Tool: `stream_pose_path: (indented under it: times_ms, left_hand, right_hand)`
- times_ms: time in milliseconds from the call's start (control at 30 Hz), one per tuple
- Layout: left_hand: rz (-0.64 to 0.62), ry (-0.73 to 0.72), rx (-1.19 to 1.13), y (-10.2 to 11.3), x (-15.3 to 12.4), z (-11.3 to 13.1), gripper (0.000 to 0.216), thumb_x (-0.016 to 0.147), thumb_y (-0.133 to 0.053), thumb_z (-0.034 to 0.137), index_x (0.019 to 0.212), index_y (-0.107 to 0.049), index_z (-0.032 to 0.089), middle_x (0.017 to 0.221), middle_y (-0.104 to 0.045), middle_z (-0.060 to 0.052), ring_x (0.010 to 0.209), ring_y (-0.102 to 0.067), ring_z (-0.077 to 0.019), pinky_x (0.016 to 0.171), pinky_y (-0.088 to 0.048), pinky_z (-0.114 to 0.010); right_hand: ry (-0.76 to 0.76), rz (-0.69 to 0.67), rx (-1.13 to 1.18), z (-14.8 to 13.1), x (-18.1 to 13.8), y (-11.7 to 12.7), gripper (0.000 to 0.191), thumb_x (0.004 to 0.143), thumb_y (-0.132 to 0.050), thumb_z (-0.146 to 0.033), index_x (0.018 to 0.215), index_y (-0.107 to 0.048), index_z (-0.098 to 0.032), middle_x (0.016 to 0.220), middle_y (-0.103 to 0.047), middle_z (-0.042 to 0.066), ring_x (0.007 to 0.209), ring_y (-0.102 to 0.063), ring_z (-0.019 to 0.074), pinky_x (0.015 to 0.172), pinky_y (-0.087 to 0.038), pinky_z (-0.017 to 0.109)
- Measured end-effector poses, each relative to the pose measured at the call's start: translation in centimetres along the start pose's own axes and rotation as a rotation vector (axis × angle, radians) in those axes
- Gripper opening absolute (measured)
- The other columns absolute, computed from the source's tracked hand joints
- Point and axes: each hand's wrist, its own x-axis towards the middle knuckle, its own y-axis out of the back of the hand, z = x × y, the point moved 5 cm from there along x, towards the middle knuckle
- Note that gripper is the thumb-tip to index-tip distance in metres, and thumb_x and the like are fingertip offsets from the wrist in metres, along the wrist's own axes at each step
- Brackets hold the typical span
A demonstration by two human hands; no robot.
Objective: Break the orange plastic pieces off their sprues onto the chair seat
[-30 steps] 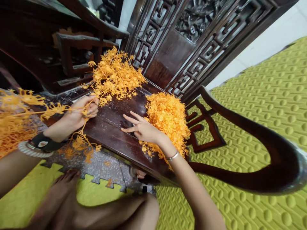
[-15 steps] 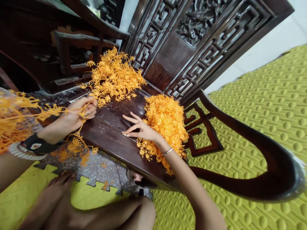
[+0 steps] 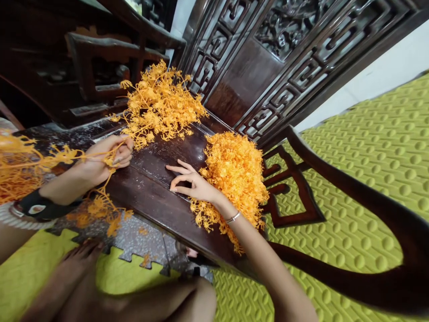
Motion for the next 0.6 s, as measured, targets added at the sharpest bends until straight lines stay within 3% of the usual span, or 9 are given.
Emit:
stream_pose_path:
  times_ms: [167, 333, 600]
  left_hand:
    - [0.008, -0.084, 0.131, -0.2, -0.3, 0.4, 0.021, 0.068, -0.059, 0.039, 0.053, -0.054, 0.026, 0.043, -0.033, 0.002, 0.038, -0.025, -0.0099, 0.039, -0.017, -0.027]
    - [0.066, -0.07, 0.16, 0.2, 0.0, -0.4, 0.026, 0.069, -0.06, 0.046, 0.056, -0.053, 0.024, 0.043, -0.036, 0.001, 0.039, -0.025, -0.0089, 0.04, -0.016, -0.027]
    - [0.037, -0.029, 0.178, 0.2, 0.1, -0.6, 0.028, 0.075, -0.056, 0.048, 0.062, -0.054, 0.023, 0.041, -0.037, 0.003, 0.037, -0.025, -0.0079, 0.041, -0.014, -0.027]
  right_hand:
    - [0.068, 0.085, -0.061, -1.2, 0.2, 0.1, 0.013, 0.09, -0.053, -0.025, 0.085, -0.065, -0.02, 0.139, -0.048, 0.007, 0.141, -0.02, 0.0219, 0.115, -0.024, 0.047]
    - [0.014, 0.24, -0.151, -1.2, 1.0, 2.1, 0.013, 0.09, -0.05, -0.023, 0.085, -0.062, -0.02, 0.132, -0.051, 0.009, 0.138, -0.024, 0.025, 0.113, -0.024, 0.051]
    - [-0.029, 0.144, -0.13, -1.5, -1.7, 3.8, 0.015, 0.091, -0.049, -0.025, 0.086, -0.062, -0.019, 0.127, -0.055, 0.009, 0.133, -0.033, 0.0225, 0.112, -0.029, 0.046]
